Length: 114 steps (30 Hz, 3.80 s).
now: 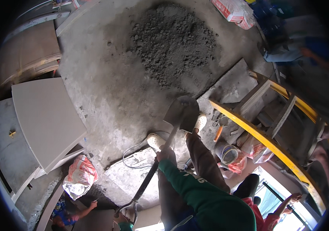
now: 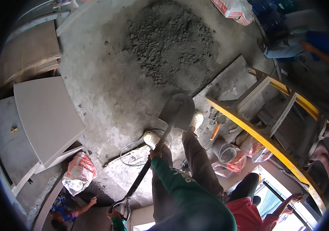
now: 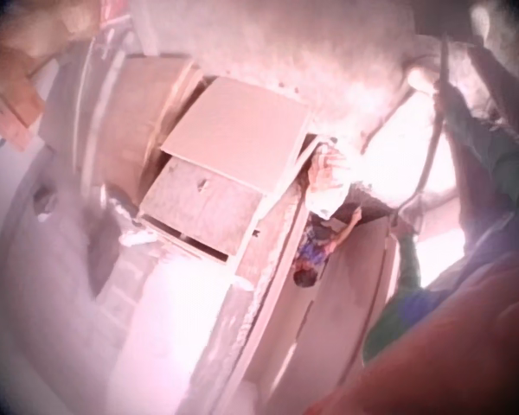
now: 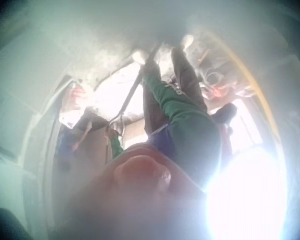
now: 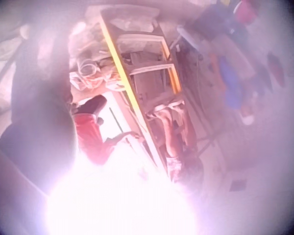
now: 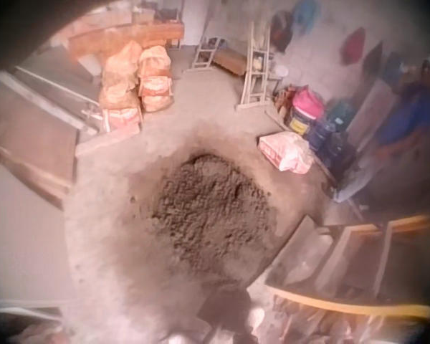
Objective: The person mixes a pile of concrete on the floor using a shovel and then spreads the mixture onto the stair treads. Other workers are present in the background.
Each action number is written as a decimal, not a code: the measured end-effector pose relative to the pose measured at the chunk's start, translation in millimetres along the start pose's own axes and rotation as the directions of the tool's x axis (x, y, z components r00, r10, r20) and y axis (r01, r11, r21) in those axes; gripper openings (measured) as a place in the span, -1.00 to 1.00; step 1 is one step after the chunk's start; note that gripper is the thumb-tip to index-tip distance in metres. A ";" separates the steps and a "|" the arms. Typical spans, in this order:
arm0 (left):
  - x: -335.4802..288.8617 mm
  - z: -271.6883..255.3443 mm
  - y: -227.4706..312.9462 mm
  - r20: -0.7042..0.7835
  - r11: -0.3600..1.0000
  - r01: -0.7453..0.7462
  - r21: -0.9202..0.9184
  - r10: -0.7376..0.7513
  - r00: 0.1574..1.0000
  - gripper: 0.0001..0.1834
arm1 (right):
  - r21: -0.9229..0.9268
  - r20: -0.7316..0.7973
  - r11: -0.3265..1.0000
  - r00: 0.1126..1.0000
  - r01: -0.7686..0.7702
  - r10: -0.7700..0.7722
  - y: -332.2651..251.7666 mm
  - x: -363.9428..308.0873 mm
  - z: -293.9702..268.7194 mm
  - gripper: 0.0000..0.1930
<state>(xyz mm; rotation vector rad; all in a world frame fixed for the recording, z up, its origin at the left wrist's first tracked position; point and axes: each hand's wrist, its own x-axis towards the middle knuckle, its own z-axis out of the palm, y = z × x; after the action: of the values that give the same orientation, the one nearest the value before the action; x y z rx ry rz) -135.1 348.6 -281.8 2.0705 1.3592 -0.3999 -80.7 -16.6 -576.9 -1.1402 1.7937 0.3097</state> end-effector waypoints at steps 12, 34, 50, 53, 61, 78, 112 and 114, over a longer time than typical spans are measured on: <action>-59.7 177.3 -7.6 0.009 0.981 -0.001 -0.194 0.002 1.000 -0.82 | 0.093 0.157 0.996 0.987 0.002 -0.016 -81.6 145.5 -7.5 -0.81; -127.7 137.9 42.8 0.550 0.893 -0.203 -0.401 0.412 0.727 -0.84 | -0.223 -0.080 0.881 0.893 0.417 -0.443 -157.2 116.3 -75.5 -0.32; -133.1 150.9 25.4 0.365 0.866 -0.141 -0.481 0.344 0.865 -0.87 | -0.200 0.099 0.969 0.987 0.147 -0.129 -131.5 -8.3 -101.9 -0.48; -112.6 163.7 18.0 0.375 0.913 -0.019 -0.407 0.186 0.908 -0.87 | -0.176 0.087 0.973 0.987 0.152 -0.138 -128.2 -12.0 -101.5 -0.52; -92.8 157.7 -6.2 0.631 0.766 0.404 -0.501 0.004 0.776 -0.87 | 0.002 0.212 0.997 0.974 0.075 -0.074 -129.9 -44.3 -114.7 -0.62; -250.7 -104.5 261.4 0.538 0.293 -0.876 -0.382 0.842 0.047 -0.41 | 0.126 0.904 0.992 0.414 -0.021 -0.106 -217.7 -217.8 -47.7 -0.71; -200.4 94.0 722.6 0.595 -0.190 -0.946 -0.262 0.741 -0.313 -0.71 | 0.409 0.409 0.826 0.732 0.387 -0.545 -708.8 -255.5 -19.5 -0.78; -191.0 137.4 744.7 0.609 -0.248 -0.902 -0.355 0.670 -0.424 -0.67 | 0.488 0.391 0.785 0.708 0.382 -0.588 -716.9 -233.0 -23.0 -0.76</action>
<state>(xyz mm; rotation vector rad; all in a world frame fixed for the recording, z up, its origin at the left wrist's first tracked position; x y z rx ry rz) 466.9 -81.8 -32.4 2.0982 -1.2491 -0.5057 509.4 -281.3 -189.0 -1.0792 0.9461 -0.0544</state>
